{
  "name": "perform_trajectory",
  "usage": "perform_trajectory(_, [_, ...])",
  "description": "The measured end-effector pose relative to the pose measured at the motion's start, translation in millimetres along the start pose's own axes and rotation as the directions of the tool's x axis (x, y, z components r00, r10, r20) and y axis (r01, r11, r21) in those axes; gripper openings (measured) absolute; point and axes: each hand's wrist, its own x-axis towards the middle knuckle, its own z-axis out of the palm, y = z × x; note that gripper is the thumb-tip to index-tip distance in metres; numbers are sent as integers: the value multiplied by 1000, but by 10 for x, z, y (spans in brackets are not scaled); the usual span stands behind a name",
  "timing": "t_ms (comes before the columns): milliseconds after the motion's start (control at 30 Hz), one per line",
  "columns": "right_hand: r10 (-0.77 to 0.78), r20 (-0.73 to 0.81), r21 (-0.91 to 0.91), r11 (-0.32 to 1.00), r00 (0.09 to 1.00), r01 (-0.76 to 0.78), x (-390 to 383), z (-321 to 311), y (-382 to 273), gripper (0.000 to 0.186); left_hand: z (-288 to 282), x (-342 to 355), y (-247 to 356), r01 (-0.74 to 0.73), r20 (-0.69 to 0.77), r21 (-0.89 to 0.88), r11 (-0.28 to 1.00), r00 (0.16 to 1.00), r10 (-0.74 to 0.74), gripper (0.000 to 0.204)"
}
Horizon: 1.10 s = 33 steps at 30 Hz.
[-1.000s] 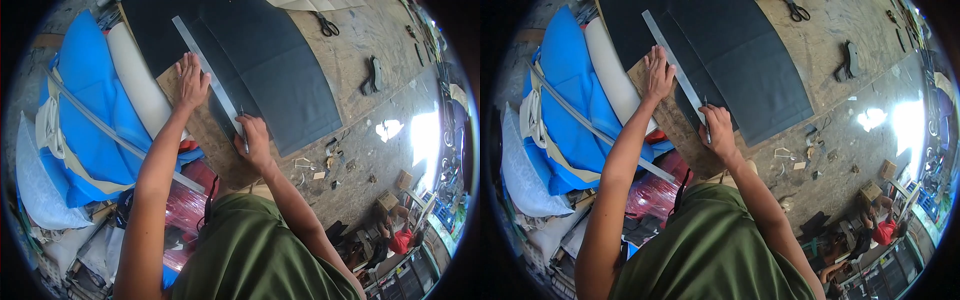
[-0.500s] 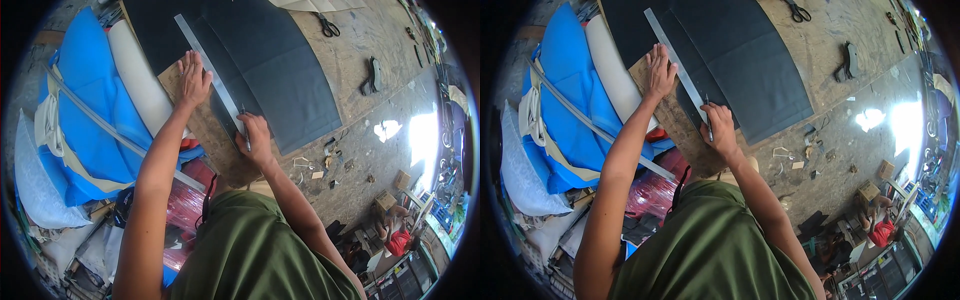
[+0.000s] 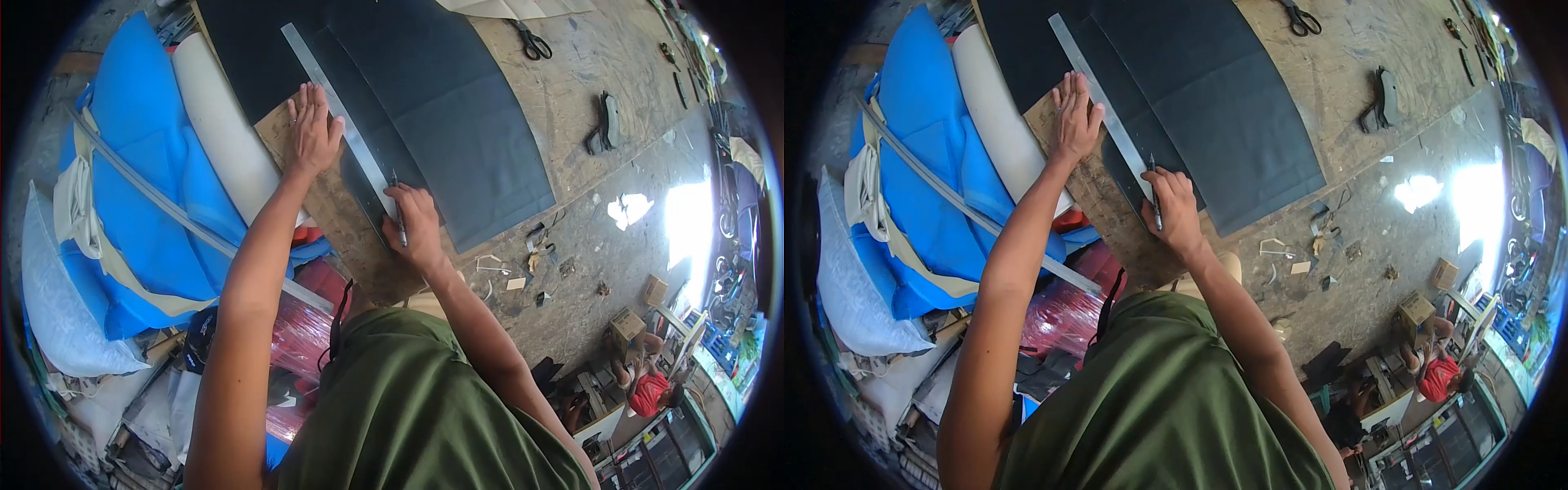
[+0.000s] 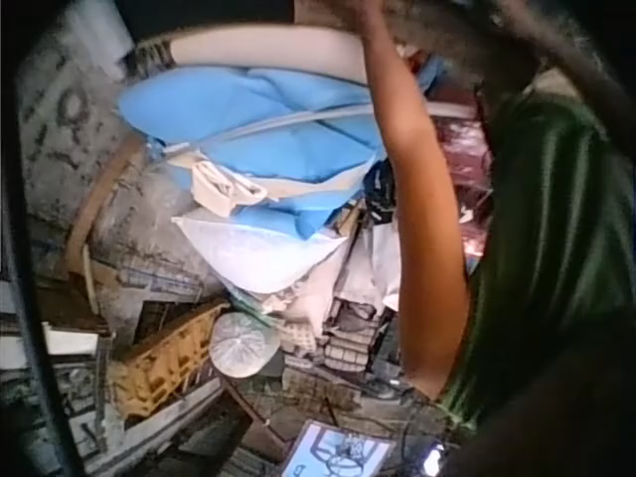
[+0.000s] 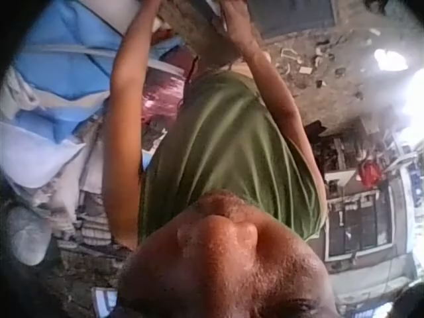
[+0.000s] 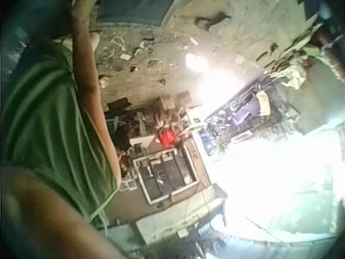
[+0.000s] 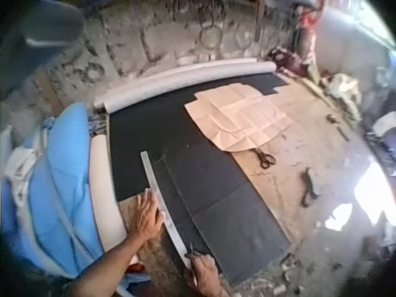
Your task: Trace pattern templates onto leather fabric and cut out the shapes using scissors.
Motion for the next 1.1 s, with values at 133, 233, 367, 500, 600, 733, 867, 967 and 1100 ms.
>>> perform_trajectory(133, [-8,-1,3,1000,1000,8,4,5,4,57,10,-2,-9,0,-2,-1,1000,1000,0,72])
perform_trajectory(233, [-7,-1,6,1000,1000,7,-5,7,18,57,14,4,-7,-3,-1,0,1000,1000,3,72])
perform_trajectory(367, [5,-5,6,1000,1000,-5,1,-6,4,55,0,7,-4,6,6,-1,1000,1000,-6,73])
perform_trajectory(500, [16,-7,8,1000,1000,-16,4,-17,-19,54,-20,10,13,17,14,-4,1000,1000,-17,73])
perform_trajectory(600, [13,-1,21,1000,1000,-13,8,-18,-25,56,-30,16,29,22,19,-8,1000,1000,-22,74])
perform_trajectory(733, [9,0,4,1000,1000,-9,36,-43,-52,52,-63,40,61,23,16,-8,1000,1000,-22,75])
perform_trajectory(867, [94,21,53,994,995,-95,231,-126,-102,45,-82,38,68,33,12,-35,999,999,-32,75])
perform_trajectory(967, [150,-3,178,973,989,-147,602,-137,-88,38,-93,10,62,50,11,-65,997,999,-49,75])
perform_trajectory(1100, [229,-99,335,924,968,-184,1924,191,-76,26,-171,-7,47,82,27,-74,994,996,-80,77])
